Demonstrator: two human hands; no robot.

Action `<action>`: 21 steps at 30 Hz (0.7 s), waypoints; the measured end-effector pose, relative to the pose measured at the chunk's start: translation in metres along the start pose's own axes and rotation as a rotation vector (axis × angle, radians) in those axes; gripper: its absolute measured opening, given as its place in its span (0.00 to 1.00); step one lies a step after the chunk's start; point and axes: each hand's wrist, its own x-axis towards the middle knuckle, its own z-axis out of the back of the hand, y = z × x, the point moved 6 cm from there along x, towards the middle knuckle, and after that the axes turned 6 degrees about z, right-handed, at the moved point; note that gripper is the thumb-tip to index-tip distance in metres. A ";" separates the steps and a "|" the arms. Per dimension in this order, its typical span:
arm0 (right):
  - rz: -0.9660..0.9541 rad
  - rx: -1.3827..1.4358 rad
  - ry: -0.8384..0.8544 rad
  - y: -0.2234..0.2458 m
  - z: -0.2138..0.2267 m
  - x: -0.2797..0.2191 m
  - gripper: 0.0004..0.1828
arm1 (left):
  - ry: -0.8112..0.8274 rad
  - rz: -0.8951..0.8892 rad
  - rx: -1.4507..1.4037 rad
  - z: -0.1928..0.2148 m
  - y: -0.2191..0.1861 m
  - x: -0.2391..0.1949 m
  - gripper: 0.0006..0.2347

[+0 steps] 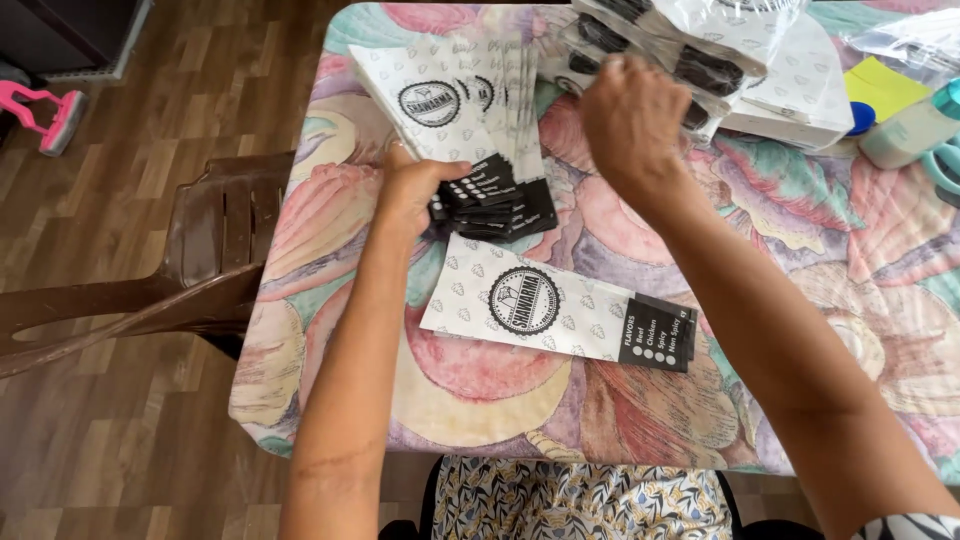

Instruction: The person organizes printed paper shawarma wrappers into a neat stack on a table, handling them by hand to align the edges and tapping the stack against the surface.

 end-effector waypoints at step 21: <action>0.454 0.547 -0.008 0.097 -0.049 -0.034 0.11 | -0.224 -0.396 0.765 -0.012 -0.014 0.025 0.38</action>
